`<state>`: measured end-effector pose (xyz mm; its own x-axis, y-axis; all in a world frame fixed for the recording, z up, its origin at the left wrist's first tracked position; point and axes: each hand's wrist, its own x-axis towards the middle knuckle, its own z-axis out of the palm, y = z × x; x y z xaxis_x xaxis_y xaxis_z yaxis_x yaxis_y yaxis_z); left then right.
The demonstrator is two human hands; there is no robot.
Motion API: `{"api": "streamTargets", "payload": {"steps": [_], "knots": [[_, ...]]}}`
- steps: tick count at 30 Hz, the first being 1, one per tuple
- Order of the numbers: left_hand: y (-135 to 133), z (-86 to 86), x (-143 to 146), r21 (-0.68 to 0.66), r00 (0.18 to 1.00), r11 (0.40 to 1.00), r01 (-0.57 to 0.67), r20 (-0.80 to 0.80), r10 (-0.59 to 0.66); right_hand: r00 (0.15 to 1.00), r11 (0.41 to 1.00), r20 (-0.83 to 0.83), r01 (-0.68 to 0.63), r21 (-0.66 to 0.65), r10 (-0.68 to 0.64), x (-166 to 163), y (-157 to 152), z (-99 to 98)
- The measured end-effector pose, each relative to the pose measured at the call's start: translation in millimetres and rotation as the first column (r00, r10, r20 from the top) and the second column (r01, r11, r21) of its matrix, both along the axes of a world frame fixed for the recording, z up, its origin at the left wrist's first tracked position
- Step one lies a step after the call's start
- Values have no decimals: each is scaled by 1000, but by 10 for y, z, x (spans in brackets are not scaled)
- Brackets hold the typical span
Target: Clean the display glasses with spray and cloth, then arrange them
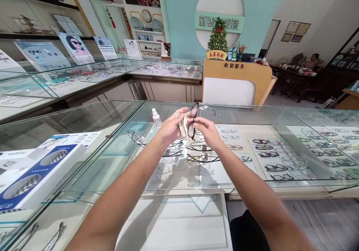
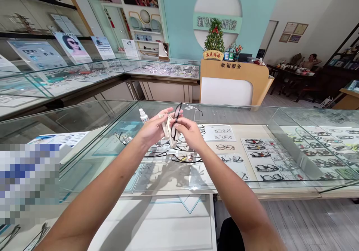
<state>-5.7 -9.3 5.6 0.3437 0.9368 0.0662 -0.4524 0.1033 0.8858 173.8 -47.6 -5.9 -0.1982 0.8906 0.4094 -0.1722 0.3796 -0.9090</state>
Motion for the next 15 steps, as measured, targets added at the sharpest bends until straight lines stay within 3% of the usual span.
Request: {"api": "streamTargets", "payload": {"steps": [6, 12, 15], "knots": [[58, -39, -77, -18, 988, 999, 43, -148, -45, 997, 997, -9, 75, -13, -75, 82, 10, 61], [75, -39, -135, 72, 915, 987, 142, -390, -103, 990, 991, -39, 137, -11, -137, 127, 20, 94], [88, -40, -146, 93, 903, 983, 159, -415, -107, 987, 989, -53, 150, -15, -150, 140, 31, 104]]}}
